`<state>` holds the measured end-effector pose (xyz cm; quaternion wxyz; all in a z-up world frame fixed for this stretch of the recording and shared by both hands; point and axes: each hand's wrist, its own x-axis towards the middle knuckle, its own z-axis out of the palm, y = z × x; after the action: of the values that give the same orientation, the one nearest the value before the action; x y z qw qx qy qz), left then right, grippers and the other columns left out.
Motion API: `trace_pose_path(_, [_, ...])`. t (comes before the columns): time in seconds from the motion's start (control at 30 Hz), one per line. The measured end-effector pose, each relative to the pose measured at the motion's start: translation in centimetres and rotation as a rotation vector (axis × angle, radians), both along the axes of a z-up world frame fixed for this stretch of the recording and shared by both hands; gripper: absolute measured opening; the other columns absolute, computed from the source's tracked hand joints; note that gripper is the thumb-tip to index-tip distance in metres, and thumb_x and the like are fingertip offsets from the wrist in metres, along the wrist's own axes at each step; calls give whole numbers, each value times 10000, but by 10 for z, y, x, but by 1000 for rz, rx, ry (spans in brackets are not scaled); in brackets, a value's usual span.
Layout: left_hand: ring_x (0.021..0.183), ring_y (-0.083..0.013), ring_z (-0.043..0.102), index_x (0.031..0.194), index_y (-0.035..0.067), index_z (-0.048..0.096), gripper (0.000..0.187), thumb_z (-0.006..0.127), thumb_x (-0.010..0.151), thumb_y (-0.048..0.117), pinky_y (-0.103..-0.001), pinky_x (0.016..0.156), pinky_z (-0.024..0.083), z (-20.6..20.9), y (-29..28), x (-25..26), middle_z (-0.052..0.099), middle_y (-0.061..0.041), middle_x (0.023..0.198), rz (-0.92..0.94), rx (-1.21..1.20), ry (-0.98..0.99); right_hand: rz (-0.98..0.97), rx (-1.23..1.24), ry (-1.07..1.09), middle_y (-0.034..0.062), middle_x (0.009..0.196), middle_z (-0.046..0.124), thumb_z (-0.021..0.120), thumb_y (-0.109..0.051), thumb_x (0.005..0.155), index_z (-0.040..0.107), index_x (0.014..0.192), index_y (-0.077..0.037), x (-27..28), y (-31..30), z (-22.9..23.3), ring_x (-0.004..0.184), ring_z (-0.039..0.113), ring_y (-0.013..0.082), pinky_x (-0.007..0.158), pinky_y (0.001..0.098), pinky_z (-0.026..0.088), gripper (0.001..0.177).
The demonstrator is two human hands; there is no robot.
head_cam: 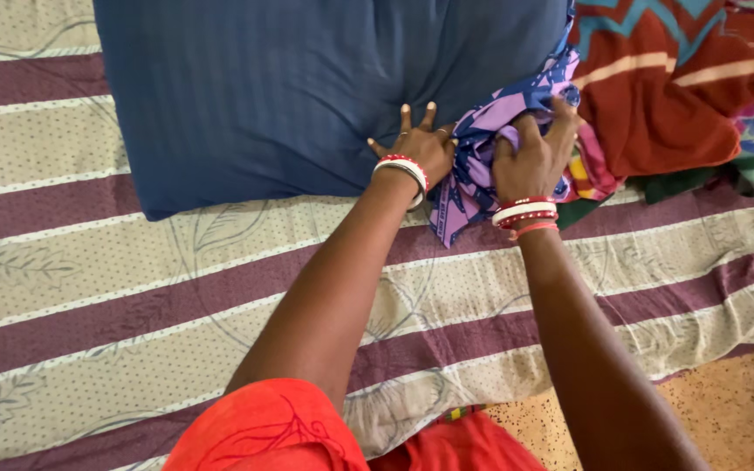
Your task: The person folds a purple and blue patterned cloth on a bed. They smooth and align the fabric by hand, folding it into a compact rectangle.
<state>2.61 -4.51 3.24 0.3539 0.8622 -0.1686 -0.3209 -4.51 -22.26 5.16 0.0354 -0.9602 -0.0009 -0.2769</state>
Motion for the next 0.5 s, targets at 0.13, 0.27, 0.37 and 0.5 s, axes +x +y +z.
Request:
trace_pose_path(0.13, [1576,-358,0,1477,400,488,466,409,1020,354,-871,1093,36,-1,0,-3,124,34,1704,27,-9,11,-68,79,178,281,1269,622,773,-177,805,601,1162,11,19,-10,-20,1231,537,485,1129,603,316,438])
trace_pose_path(0.27, [1581,-348,5,1464,388,511,456,430,1019,328,-869,1098,38,-3,-3,-3,126,41,1707,26,9,7,-163,197,275,271,1081,675,813,-228,767,462,1160,34,29,-19,-32,1076,606,485,1145,627,285,588])
trace_pose_path(0.37, [1581,-339,0,1460,385,513,452,435,1019,322,-871,1097,36,-6,-4,-4,120,44,1706,22,17,4,-223,188,316,267,1034,685,812,-227,774,411,1180,12,29,-19,-36,1046,606,493,1169,590,306,619])
trace_pose_path(0.5, [1580,-339,-10,1452,391,523,455,454,1010,309,-862,1099,40,-10,-6,-2,101,43,1710,5,29,17,-232,237,225,276,1018,662,866,-272,770,394,1169,-7,29,-17,-35,1019,574,525,979,550,395,672])
